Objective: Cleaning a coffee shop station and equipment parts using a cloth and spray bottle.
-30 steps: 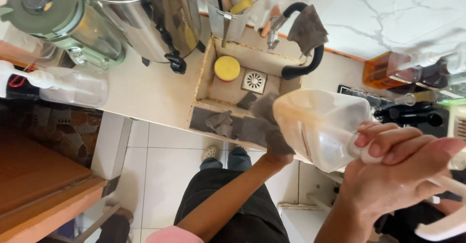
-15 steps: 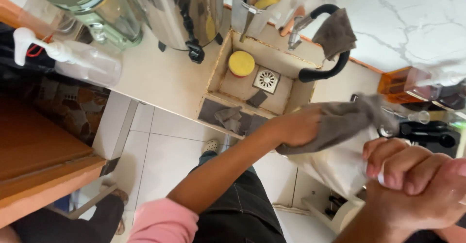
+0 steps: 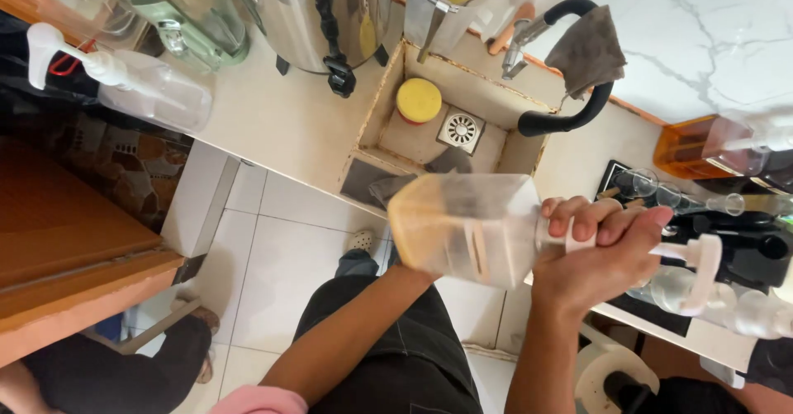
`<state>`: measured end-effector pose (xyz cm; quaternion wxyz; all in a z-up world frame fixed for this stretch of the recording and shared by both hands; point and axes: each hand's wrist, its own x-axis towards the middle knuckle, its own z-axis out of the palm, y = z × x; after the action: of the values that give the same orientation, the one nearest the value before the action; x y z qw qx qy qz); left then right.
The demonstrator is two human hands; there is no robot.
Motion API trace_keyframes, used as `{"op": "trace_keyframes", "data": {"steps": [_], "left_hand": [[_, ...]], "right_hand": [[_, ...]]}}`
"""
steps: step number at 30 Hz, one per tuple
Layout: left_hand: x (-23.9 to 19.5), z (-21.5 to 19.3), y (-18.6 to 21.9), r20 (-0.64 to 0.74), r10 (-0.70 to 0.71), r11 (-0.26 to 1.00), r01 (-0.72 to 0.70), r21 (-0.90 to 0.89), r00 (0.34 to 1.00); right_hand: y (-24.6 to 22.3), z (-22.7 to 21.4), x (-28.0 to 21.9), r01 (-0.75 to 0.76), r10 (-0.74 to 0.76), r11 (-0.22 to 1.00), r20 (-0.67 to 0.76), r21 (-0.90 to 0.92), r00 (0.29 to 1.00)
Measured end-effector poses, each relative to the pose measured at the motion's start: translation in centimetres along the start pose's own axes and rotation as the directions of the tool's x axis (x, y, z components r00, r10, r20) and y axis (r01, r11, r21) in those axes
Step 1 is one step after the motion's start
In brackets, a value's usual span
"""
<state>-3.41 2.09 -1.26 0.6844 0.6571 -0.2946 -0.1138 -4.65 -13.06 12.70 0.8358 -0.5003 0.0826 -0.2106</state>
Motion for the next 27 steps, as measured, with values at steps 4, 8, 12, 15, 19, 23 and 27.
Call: {"op": "trace_keyframes", "data": {"steps": [4, 8, 12, 15, 19, 23, 27], "left_hand": [[-3.9, -1.1, 0.5, -0.327, -0.039, 0.96, 0.127, 0.252, 0.944], [-4.8, -1.3, 1.6, -0.621, -0.003, 0.845, 0.333, 0.417, 0.784], [-4.0, -1.4, 3.5, -0.651, -0.074, 0.886, 0.35, 0.305, 0.755], [-5.1, -3.6, 3.1, -0.684, -0.131, 0.913, 0.356, 0.199, 0.718], [-8.4, -7.1, 2.7, -0.716, -0.226, 0.929, 0.367, 0.045, 0.661], [-10.8, -11.3, 2.3, -0.735, -0.291, 0.939, 0.332, -0.095, 0.612], [-13.8, -15.6, 1.7, -0.721, -0.364, 0.929, 0.287, -0.234, 0.589]], "right_hand": [[2.0, -1.0, -0.2, 0.037, -0.034, 0.999, -0.114, 0.024, 0.993], [2.5, 0.3, -0.5, 0.108, -0.118, 0.989, -0.102, -0.104, 0.988], [4.8, 2.1, -3.2, 0.171, -0.181, 0.974, -0.057, -0.15, 0.982], [7.2, 4.0, -6.0, 0.288, -0.273, 0.934, 0.097, -0.21, 0.957], [8.9, 6.4, -7.6, 0.347, -0.3, 0.912, 0.222, -0.217, 0.928], [8.5, 9.1, -7.4, 0.238, -0.18, 0.963, 0.354, -0.128, 0.918], [10.4, 11.4, -8.3, 0.041, -0.034, 0.999, 0.503, -0.003, 0.863]]}}
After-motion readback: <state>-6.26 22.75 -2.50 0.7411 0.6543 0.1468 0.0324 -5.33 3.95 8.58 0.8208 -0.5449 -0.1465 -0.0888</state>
